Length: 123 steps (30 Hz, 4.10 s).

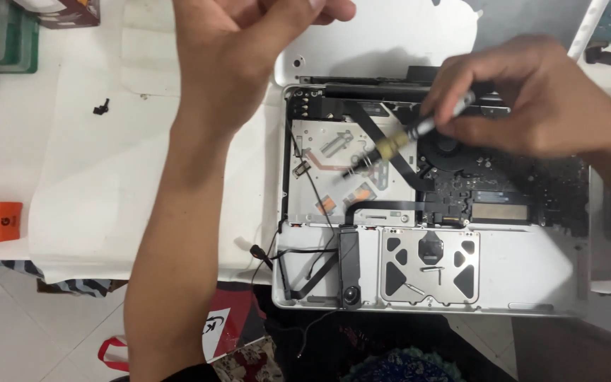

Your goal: Disassembling a laptop by removing internal screws and components using a screwdriver and a plastic spudger.

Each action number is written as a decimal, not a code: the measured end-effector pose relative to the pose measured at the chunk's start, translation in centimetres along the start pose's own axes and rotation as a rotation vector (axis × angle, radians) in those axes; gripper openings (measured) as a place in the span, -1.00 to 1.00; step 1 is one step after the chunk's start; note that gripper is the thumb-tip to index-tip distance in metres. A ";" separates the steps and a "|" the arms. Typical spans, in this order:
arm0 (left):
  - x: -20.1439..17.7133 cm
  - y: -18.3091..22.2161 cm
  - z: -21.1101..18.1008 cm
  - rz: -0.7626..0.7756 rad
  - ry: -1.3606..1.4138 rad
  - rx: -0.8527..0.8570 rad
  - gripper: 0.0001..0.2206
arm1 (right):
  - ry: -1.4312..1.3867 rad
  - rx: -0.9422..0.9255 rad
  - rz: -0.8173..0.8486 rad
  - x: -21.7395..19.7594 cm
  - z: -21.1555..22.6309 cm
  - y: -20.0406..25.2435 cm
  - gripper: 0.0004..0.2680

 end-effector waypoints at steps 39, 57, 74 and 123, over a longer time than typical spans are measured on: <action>7.1 1.0 1.4 0.156 0.058 -0.263 -0.89 | 1.310 -0.080 -0.350 -1.5 4.9 3.4 -0.79; 13.6 5.7 8.0 0.873 -0.539 -0.137 -0.81 | 0.281 0.083 -0.531 -2.2 -1.3 13.5 -0.90; 15.4 5.2 9.7 1.020 -0.640 -0.271 -0.92 | 0.251 -0.170 -0.583 -0.9 0.2 13.0 -0.93; 15.1 5.6 7.5 0.918 -0.678 -0.013 -0.84 | 0.542 -0.172 -0.433 -0.6 2.7 12.0 -0.91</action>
Point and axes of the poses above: each hand's wrist, its own y-axis away from the middle knuckle, its own x-axis out of the palm, z = x × y, the point moved 9 cm from there along -y, towards the middle knuckle, and after that the axes turned 12 degrees about y, right-handed, at the moved point
